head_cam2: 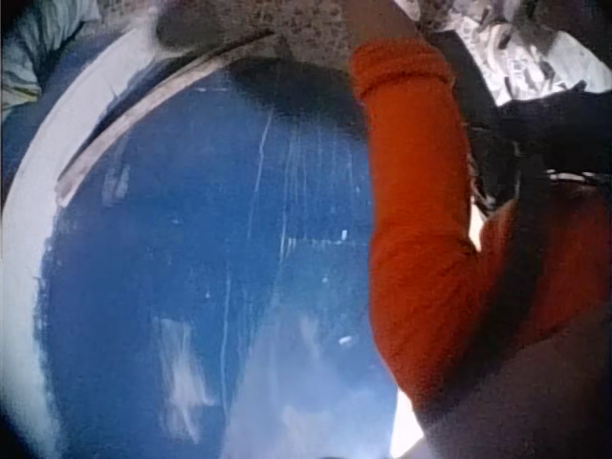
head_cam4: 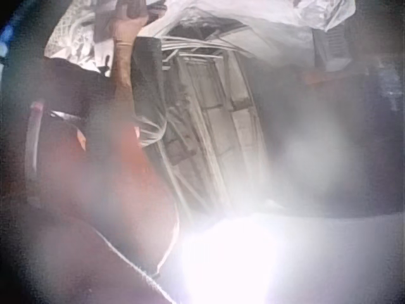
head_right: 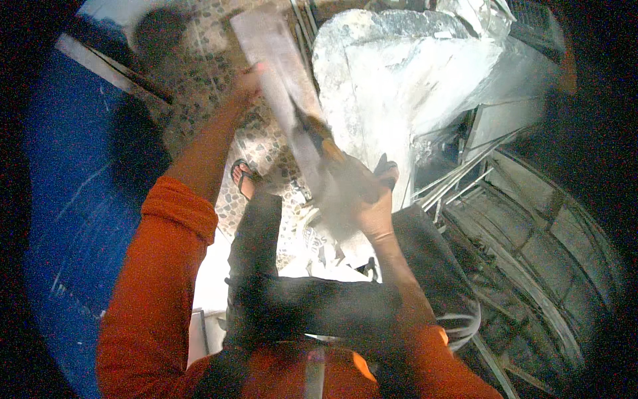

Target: The person uses a hand saw to cut a long wooden plank into smaller pieces. After cutting, they break the plank apart and carry the pieces to another room.

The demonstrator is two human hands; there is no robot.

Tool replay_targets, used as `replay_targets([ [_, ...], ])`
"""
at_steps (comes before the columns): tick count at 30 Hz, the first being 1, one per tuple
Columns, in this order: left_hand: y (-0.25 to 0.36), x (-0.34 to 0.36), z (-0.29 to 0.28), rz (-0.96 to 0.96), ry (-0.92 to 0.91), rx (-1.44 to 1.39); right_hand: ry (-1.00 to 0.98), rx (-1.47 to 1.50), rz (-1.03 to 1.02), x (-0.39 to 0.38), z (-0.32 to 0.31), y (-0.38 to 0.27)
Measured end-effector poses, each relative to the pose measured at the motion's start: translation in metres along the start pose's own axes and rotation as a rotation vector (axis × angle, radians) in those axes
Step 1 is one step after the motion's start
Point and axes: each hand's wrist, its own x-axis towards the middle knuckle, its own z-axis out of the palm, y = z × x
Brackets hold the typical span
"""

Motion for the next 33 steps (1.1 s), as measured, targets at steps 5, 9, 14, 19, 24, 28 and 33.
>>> replay_targets([
  [5, -0.009, -0.03, -0.014, -0.012, 0.083, -0.024, -0.018, -0.179, 0.133, -0.025, 0.032, -0.077],
  [9, -0.021, -0.073, 0.004, -0.084, 0.202, -0.061, -0.041, -0.117, 0.193, -0.02, 0.034, -0.106],
  [14, -0.041, -0.092, 0.022, -0.086, 0.107, -0.154, 0.022, -0.067, 0.056, -0.016, 0.03, -0.1],
  [19, 0.011, -0.07, 0.039, -0.084, 0.186, -0.191, 0.018, -0.142, -0.112, -0.004, 0.038, -0.121],
  [24, -0.008, -0.051, 0.032, -0.049, 0.141, -0.227, 0.109, -0.331, -0.063, 0.026, 0.034, -0.137],
  [28, 0.014, -0.066, 0.056, -0.171, 0.182, 0.016, 0.099, -0.044, 0.063, 0.028, 0.025, -0.128],
  [33, 0.001, -0.066, 0.055, -0.033, 0.263, -0.243, 0.133, -0.16, 0.069, -0.14, -0.013, -0.064],
])
